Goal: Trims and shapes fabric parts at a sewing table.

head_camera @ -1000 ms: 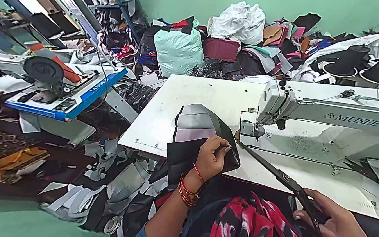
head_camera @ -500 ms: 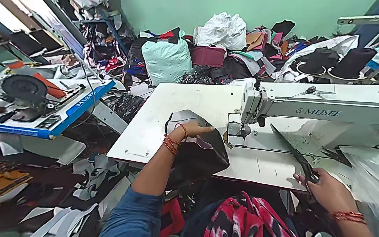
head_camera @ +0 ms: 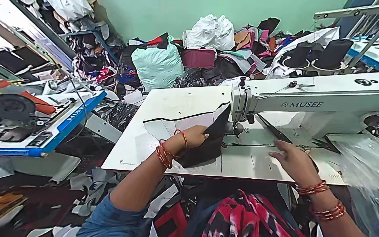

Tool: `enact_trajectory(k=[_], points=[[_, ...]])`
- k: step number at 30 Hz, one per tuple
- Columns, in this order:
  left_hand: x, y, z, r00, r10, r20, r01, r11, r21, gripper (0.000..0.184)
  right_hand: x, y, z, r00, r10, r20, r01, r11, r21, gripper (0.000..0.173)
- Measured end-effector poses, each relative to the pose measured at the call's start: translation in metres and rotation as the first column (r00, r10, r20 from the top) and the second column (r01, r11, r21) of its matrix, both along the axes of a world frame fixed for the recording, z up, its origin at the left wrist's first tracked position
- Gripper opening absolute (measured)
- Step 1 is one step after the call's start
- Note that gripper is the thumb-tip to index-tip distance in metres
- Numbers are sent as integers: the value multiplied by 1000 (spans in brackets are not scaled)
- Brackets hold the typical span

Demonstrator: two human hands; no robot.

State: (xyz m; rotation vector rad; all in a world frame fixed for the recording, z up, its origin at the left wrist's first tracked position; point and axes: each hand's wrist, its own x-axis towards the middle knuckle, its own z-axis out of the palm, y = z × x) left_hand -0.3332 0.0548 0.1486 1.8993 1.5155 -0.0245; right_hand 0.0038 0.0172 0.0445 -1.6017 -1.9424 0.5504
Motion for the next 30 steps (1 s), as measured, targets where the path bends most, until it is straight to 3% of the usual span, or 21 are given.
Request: enact_trajectory(k=[2,5,7,10,13,15,17,19,22,25,27,30], points=[[3,-16,-1,999,9,49,-7,999,-36,33,-38,-6,-13,976,152,-158,-151,988,19,55],[10,-38,-6,993,-8,114,12,999,-38,35,-90,-5,-36,849,347,-399,-366,930,30,95],[16,-50,-9,989,-23,148,31,998,-52,35,-115,2,-46,738,378,-559,-442,897,23,118],[18,-61,-11,963,-137,234,163,982,-96,44,-136,10,-55,599,392,-698,-495,867,62,132],[2,-52,-13,936,-155,315,232,946,-226,66,-142,10,-60,564,403,-721,-512,856,77,131],[-19,-31,-21,955,-98,280,178,944,-277,63,-141,8,-60,586,374,-719,-492,869,51,129],[-43,-4,-42,980,-192,50,198,960,-196,45,-141,8,-60,599,352,-719,-467,883,42,127],[-50,8,-68,953,-258,-160,231,958,-168,61,-140,7,-61,602,348,-719,-467,883,37,127],[-34,1,-82,935,-229,-269,178,963,-203,81,-143,4,-55,577,376,-725,-535,845,12,128],[-30,-8,-89,961,-132,-241,80,973,-215,71,-152,5,-46,624,545,-560,-663,749,-10,109],[-45,-14,-106,959,-158,-237,134,984,-113,48,-160,11,-39,612,682,-401,-758,650,-51,101],[-53,-19,-93,982,-108,-154,85,985,-154,44,-167,13,-33,654,633,-415,-735,661,-151,89]])
